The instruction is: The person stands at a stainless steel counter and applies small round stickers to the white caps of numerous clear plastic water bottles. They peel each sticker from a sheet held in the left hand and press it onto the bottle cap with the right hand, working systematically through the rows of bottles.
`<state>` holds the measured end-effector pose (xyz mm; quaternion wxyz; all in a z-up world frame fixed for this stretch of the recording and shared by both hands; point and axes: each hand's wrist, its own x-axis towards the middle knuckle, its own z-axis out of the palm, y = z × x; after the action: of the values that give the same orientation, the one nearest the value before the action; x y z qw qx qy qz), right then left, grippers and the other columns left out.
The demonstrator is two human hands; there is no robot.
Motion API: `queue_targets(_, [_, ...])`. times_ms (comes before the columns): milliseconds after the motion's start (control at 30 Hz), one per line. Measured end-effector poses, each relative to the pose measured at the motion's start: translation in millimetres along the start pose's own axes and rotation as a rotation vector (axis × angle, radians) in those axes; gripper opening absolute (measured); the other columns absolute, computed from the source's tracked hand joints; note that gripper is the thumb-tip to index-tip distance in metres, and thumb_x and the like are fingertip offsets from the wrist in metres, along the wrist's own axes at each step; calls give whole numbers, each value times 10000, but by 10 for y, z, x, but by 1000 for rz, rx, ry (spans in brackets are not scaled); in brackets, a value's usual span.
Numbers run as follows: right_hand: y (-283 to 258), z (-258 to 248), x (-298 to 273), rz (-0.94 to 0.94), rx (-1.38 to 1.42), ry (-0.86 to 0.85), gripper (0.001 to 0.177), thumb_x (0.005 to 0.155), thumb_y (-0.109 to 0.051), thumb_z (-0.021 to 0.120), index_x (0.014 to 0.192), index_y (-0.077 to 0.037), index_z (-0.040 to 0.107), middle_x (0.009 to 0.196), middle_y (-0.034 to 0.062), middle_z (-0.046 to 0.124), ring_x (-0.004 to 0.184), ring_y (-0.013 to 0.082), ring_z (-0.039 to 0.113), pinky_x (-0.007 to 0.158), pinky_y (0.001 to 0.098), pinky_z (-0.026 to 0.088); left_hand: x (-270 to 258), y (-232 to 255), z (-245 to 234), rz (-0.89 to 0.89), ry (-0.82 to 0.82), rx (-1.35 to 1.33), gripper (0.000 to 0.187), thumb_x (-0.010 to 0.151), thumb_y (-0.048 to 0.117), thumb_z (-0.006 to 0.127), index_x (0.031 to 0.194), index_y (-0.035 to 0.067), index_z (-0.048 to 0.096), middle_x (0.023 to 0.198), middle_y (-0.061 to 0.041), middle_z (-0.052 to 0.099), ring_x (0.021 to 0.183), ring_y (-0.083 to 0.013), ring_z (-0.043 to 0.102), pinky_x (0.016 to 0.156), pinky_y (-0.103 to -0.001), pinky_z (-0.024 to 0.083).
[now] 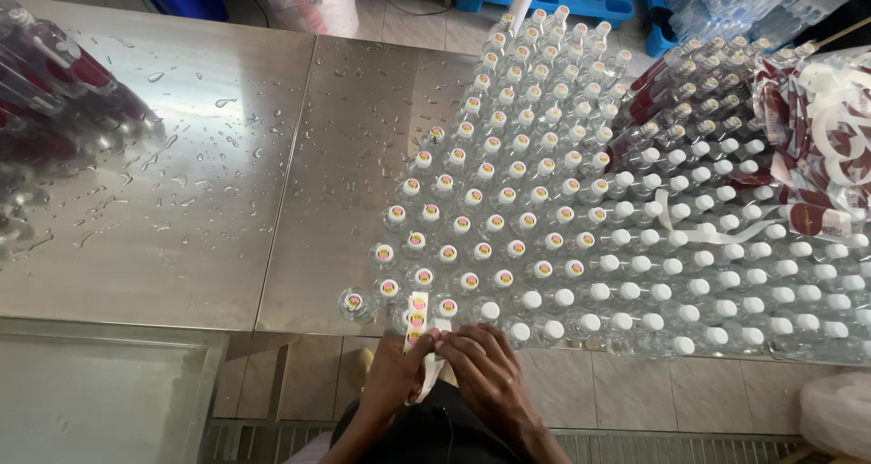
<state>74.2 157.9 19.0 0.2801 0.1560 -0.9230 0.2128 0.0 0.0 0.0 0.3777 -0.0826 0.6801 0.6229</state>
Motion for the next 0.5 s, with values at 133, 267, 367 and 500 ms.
queue_targets(133, [62, 89, -109, -72, -63, 12, 166, 1020, 43, 644, 1094, -43, 765, 1120, 87, 812, 1039, 277, 728, 962, 494, 573, 63, -131, 38, 1, 10, -95, 694, 1059, 324, 769, 492, 48, 477, 367, -77, 391, 301, -173, 366, 364, -317, 290])
queue_targets(267, [58, 47, -117, -137, -65, -28, 174, 1105, -68, 574, 1076, -29, 741, 1160, 116, 788, 1039, 293, 709, 932, 481, 561, 116, -255, 33, -2, 14, -90, 635, 1057, 330, 769, 547, 77, 487, 384, -72, 403, 310, -151, 357, 359, -311, 279])
queue_targets(367, [57, 57, -143, -157, -63, -37, 155, 1105, -70, 586, 1076, -28, 732, 1184, 116, 784, 1051, 288, 712, 933, 475, 563, 113, -283, 34, -21, 11, -112, 619, 1066, 306, 741, 554, 72, 483, 389, -74, 388, 311, -146, 337, 359, -308, 247])
queue_targets(500, [56, 58, -171, -213, -20, -35, 196, 1113, -69, 558, 1069, -24, 744, 1163, 115, 788, 1073, 284, 734, 952, 470, 566, 28, -178, 25, -1, 22, -54, 764, 1060, 329, 732, 415, 47, 436, 333, -95, 391, 296, -169, 370, 404, -316, 280])
